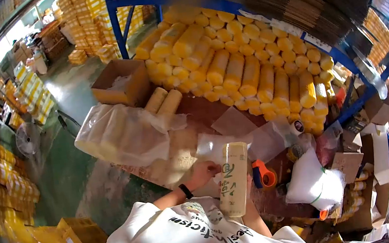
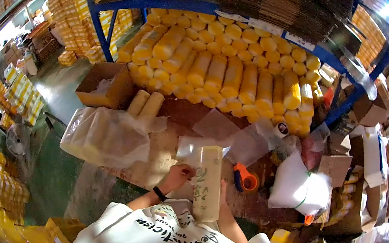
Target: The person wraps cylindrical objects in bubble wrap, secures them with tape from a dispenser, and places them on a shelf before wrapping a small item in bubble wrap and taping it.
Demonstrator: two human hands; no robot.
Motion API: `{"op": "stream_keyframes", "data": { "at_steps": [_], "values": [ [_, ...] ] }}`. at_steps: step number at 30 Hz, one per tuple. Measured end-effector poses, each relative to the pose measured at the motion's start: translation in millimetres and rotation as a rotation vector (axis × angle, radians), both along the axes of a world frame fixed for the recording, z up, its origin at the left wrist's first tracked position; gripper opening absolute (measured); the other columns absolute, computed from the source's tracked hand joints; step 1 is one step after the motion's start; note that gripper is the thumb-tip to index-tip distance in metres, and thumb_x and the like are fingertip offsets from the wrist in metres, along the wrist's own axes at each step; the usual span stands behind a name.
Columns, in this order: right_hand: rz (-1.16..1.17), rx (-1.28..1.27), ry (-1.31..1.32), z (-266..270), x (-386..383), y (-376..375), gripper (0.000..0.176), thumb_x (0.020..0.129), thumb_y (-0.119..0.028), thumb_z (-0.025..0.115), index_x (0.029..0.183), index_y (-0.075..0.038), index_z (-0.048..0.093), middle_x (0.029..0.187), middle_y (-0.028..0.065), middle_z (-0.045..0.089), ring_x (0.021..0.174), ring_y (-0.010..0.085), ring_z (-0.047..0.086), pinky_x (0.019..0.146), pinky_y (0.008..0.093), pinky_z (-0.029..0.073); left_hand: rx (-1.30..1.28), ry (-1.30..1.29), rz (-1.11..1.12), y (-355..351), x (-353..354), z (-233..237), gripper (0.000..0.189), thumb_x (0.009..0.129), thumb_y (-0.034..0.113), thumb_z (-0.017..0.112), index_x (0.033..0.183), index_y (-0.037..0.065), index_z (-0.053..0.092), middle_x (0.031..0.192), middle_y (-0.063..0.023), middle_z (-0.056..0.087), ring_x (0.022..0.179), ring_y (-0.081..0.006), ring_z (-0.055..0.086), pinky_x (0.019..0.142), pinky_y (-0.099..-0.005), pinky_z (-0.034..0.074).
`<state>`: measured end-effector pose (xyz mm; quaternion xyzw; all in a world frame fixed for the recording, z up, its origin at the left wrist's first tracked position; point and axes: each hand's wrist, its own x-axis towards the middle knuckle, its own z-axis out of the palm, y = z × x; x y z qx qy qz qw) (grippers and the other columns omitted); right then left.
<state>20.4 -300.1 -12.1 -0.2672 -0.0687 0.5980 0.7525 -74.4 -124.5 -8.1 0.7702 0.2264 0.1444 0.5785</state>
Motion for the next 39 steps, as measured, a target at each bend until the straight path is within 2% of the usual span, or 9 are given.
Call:
{"op": "stream_keyframes", "data": {
  "at_steps": [3, 6, 16, 19, 23, 28, 35, 37, 39],
  "values": [
    [0.051, -0.039, -0.028, 1.8, 5.0, 5.5, 0.090, 0.074, -0.072, 0.050, 0.132, -0.004, 0.042, 0.117, 0.0170, 0.057, 0.095, 0.0276, 0.061, 0.076, 0.0402, 0.053, -0.337, -0.087, 0.134, 5.7, -6.3, 15.0, 0.011, 0.082, 0.008, 0.066, 0.086, -0.002, 0.063, 0.080, -0.0088, 0.066, 0.071, -0.0141, 0.063, 0.065, -0.0273, 0.051],
    [0.086, -0.129, -0.040, 1.9, 10.7, 4.8, 0.084, 0.077, -0.069, 0.047, 0.131, -0.004, 0.045, 0.114, 0.0178, 0.059, 0.098, 0.0304, 0.060, 0.080, 0.0428, 0.052, -0.318, -0.251, 0.103, 5.6, -6.3, 29.2, 0.008, 0.080, -0.004, 0.060, 0.088, -0.002, 0.060, 0.086, -0.0055, 0.063, 0.079, -0.0119, 0.061, 0.069, -0.0285, 0.053],
    [-0.132, -0.154, -0.148, 59.8, 1.2, 10.1, 0.089, 0.075, -0.070, 0.051, 0.133, -0.003, 0.040, 0.127, 0.0170, 0.050, 0.088, 0.0284, 0.061, 0.072, 0.0407, 0.052, -0.749, -0.296, 0.070, 30.9, -4.6, 35.8, 0.017, 0.077, -0.001, 0.065, 0.092, 0.003, 0.057, 0.083, -0.0040, 0.061, 0.080, -0.0144, 0.061, 0.072, -0.0306, 0.053],
    [-0.141, -0.056, -0.079, 76.1, -1.3, 16.9, 0.091, 0.074, -0.071, 0.051, 0.134, -0.003, 0.038, 0.130, 0.0168, 0.047, 0.085, 0.0284, 0.060, 0.069, 0.0404, 0.052, -0.701, -0.284, -0.081, 41.3, -4.8, 37.0, 0.023, 0.076, 0.000, 0.066, 0.097, 0.004, 0.060, 0.084, -0.0037, 0.061, 0.079, -0.0138, 0.061, 0.070, -0.0296, 0.052],
    [-0.154, 0.063, -0.010, 87.0, -1.9, 21.6, 0.094, 0.073, -0.072, 0.051, 0.134, -0.002, 0.037, 0.134, 0.0165, 0.043, 0.082, 0.0283, 0.060, 0.066, 0.0400, 0.052, 0.224, 0.022, -0.078, 54.6, 2.0, 15.7, 0.029, 0.075, 0.006, 0.064, 0.103, 0.003, 0.061, 0.090, -0.0122, 0.064, 0.080, -0.0203, 0.063, 0.067, -0.0305, 0.050],
    [-0.178, 0.172, 0.137, 106.5, -7.3, 9.5, 0.097, 0.072, -0.074, 0.051, 0.134, -0.001, 0.035, 0.139, 0.0163, 0.037, 0.079, 0.0283, 0.059, 0.062, 0.0395, 0.051, 0.870, 0.128, 0.021, 49.8, 25.9, 37.2, 0.021, 0.085, 0.012, 0.051, 0.103, 0.006, 0.060, 0.081, -0.0138, 0.058, 0.078, -0.0299, 0.061, 0.063, -0.0414, 0.049],
    [0.008, 0.276, 0.098, 101.0, -4.2, 7.6, 0.097, 0.073, -0.072, 0.052, 0.133, 0.002, 0.034, 0.132, 0.0194, 0.043, 0.074, 0.0295, 0.060, 0.055, 0.0350, 0.051, 0.755, -0.221, -0.179, 12.7, 66.3, 53.6, 0.033, 0.081, 0.010, 0.058, 0.114, 0.004, 0.057, 0.109, -0.0153, 0.053, 0.091, -0.0311, 0.058, 0.074, -0.0404, 0.050],
    [0.018, 0.208, -0.017, 92.9, -2.1, 3.6, 0.096, 0.077, -0.073, 0.045, 0.131, 0.006, 0.036, 0.121, 0.0206, 0.050, 0.073, 0.0270, 0.060, 0.053, 0.0347, 0.049, 0.414, -0.275, -0.104, 15.8, 72.5, 59.2, 0.044, 0.081, 0.009, 0.059, 0.123, 0.003, 0.051, 0.120, -0.0181, 0.048, 0.097, -0.0323, 0.057, 0.080, -0.0384, 0.050],
    [-0.042, 0.108, -0.042, 92.1, -6.5, 3.8, 0.092, 0.079, -0.072, 0.042, 0.129, 0.004, 0.039, 0.115, 0.0211, 0.054, 0.071, 0.0266, 0.061, 0.052, 0.0351, 0.049, 0.517, -0.233, -0.145, 23.1, 63.4, 73.4, 0.073, 0.077, 0.006, 0.065, 0.141, 0.010, 0.030, 0.136, -0.0171, 0.033, 0.106, -0.0324, 0.055, 0.088, -0.0374, 0.049]
  ]
}}
